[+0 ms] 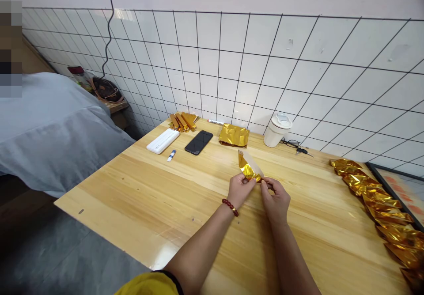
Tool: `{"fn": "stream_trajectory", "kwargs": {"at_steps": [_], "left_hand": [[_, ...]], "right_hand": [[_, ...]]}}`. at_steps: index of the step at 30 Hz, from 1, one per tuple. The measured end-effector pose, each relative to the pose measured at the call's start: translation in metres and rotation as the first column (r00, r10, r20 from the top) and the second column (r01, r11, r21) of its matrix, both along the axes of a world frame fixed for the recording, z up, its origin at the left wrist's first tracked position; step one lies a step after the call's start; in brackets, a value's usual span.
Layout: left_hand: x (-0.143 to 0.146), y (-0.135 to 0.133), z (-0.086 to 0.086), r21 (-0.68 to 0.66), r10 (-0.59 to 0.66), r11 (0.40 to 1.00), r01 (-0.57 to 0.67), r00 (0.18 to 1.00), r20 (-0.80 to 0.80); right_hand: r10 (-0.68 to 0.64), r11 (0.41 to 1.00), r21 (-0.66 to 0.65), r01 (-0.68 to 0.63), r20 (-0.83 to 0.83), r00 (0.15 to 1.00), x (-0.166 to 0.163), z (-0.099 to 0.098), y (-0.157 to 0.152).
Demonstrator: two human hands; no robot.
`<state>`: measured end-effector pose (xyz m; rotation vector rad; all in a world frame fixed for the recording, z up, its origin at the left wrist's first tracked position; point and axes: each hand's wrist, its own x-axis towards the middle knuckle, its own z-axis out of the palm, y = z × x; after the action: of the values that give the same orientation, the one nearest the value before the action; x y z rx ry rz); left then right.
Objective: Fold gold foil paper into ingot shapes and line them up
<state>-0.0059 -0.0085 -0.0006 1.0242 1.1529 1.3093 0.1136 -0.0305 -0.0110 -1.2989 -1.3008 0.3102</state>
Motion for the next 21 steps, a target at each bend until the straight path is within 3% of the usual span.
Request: {"fn": "stream_trajectory", "kwargs": {"at_steps": [8, 13, 16, 21], "left_hand": [[0.0002, -0.0041, -0.0047, 0.064, -0.028, 0.998, 0.029, 0.999, -0.022], [0.0004, -0.0028, -0.0025, 0.081, -0.031, 0.996, 0.033, 0.999, -0.037], [0.0008, -0.0028, -0.0009, 0.078, -0.039, 0.996, 0.041, 0.999, -0.026], [0.0002, -0.0026, -0.0011, 0.057, -0.025, 0.998, 0.025, 1.0, -0.004]], "right_hand": [[-0.02, 0.999, -0.046, 0.022, 0.053, 0.998, 0.0006, -0.0001, 0.0047], [0.014, 0.972, -0.223, -0.081, -0.287, 0.958, -0.0044, -0.0062, 0.0069], [0.03, 0.966, -0.222, -0.135, -0.421, 0.907, -0.0073, -0.0064, 0.0063], [-0.079, 0.982, -0.188, -0.014, -0.48, 0.874, -0.0021, -0.0071, 0.0085]]}}
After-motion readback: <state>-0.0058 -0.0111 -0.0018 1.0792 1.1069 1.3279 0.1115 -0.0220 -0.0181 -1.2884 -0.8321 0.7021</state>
